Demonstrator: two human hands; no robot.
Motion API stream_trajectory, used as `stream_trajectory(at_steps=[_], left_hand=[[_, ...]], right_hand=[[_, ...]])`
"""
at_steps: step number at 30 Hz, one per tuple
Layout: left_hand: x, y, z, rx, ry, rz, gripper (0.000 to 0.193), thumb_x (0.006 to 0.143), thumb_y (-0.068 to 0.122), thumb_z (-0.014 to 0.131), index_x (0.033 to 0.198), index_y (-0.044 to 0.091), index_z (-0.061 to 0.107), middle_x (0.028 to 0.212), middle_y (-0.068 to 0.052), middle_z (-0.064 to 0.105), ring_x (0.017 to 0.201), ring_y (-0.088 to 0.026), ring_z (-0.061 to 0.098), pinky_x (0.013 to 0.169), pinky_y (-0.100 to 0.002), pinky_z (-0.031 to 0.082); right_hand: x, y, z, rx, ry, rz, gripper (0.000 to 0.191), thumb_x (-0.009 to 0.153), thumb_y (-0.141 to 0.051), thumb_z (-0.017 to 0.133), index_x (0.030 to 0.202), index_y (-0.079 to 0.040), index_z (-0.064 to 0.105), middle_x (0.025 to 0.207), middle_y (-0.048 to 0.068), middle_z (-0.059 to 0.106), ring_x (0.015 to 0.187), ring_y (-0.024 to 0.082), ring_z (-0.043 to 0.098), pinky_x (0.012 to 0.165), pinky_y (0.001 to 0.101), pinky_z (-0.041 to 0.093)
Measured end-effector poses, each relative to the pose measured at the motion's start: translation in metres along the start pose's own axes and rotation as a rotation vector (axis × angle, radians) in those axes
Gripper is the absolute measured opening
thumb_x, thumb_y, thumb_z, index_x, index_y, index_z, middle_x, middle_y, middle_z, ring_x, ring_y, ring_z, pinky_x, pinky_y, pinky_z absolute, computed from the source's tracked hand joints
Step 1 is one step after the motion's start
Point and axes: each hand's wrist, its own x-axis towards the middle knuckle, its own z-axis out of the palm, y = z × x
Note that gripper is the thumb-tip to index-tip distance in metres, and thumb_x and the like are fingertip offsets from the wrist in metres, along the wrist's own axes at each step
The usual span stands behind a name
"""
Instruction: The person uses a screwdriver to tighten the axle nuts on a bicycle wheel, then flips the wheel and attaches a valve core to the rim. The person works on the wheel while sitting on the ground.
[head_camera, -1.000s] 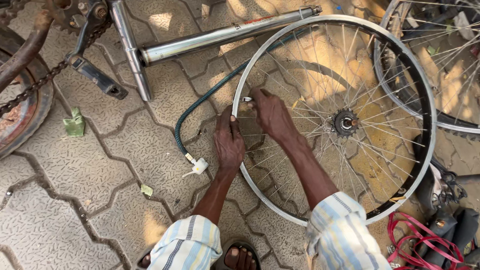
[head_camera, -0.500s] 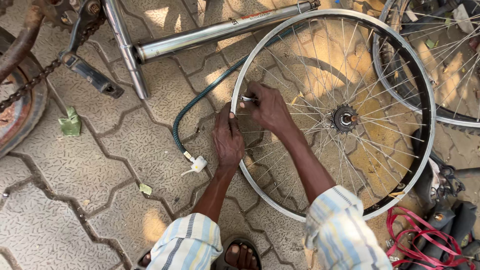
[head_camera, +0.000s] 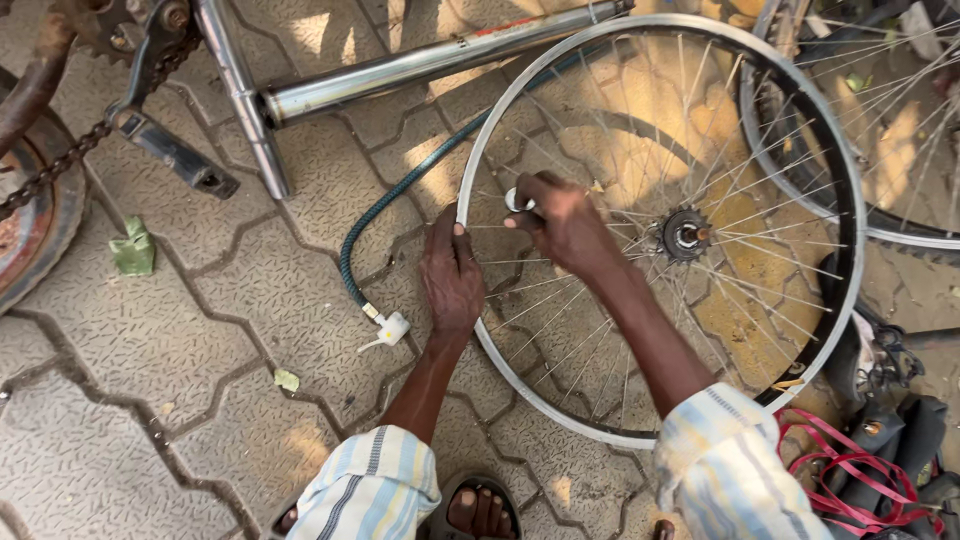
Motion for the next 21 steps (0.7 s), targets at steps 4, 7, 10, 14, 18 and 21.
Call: stream_trajectory(at_steps=[4,7,10,14,18,21], left_hand=[[-0.003,0.000,-0.001,-0.001,-0.003,-0.060,0.037,0.111,0.021,0.038,0.137,0.003,0.058,0.112,-0.026,0.066,0.095,-0.041,0.069,0.081,-0.053,0.053],[-0.005,-0.001,-0.001,0.008,-0.020,-0.081,0.038,0.111,0.021,0.038,0.139,0.003,0.057,0.112,-0.026,0.066,0.093,-0.039,0.069,0.080,-0.053,0.053],[-0.004,-0.001,0.001,-0.006,0.029,0.034,0.037,0.114,0.020,0.037,0.140,0.002,0.057,0.118,-0.026,0.066,0.101,-0.039,0.069,0.084,-0.052,0.055],[-0.003,0.001,0.002,-0.045,-0.013,-0.117,0.038,0.109,0.020,0.037,0.138,0.004,0.057,0.116,-0.024,0.068,0.092,-0.036,0.072,0.078,-0.051,0.056],[-0.002,0.002,0.001,-0.002,-0.002,-0.056,0.037,0.111,0.017,0.038,0.139,0.003,0.058,0.118,-0.026,0.068,0.101,-0.039,0.071,0.083,-0.052,0.055],[-0.003,0.000,0.001,-0.006,0.005,-0.024,0.036,0.111,0.017,0.039,0.139,0.003,0.058,0.121,-0.026,0.067,0.106,-0.040,0.071,0.086,-0.052,0.056]], right_hand=[[-0.002,-0.020,0.020,0.540,0.012,0.609,0.031,0.121,-0.024,0.041,0.131,-0.002,0.059,0.072,0.033,0.062,0.084,0.023,0.078,0.058,0.0392,0.054],[0.003,-0.026,0.036,0.095,0.078,0.169,0.041,0.099,0.005,0.057,0.140,0.002,0.052,0.122,0.028,0.064,0.076,0.031,0.073,0.050,0.0390,0.062],[-0.002,-0.022,0.044,-0.135,0.245,-0.070,0.046,0.092,0.006,0.067,0.136,0.002,0.054,0.118,0.027,0.069,0.100,0.039,0.072,0.083,0.0424,0.062],[-0.003,-0.015,0.050,-0.165,0.301,-0.122,0.050,0.092,-0.007,0.073,0.135,0.006,0.051,0.121,0.028,0.067,0.101,0.039,0.071,0.083,0.0427,0.061],[0.000,-0.010,0.044,0.035,0.124,0.034,0.047,0.093,-0.001,0.066,0.139,0.000,0.054,0.116,0.022,0.069,0.098,0.033,0.076,0.077,0.0397,0.063],[0.003,-0.010,0.044,-0.099,0.142,-0.043,0.047,0.091,-0.003,0.070,0.136,0.002,0.056,0.121,0.025,0.068,0.097,0.035,0.073,0.074,0.0390,0.062]])
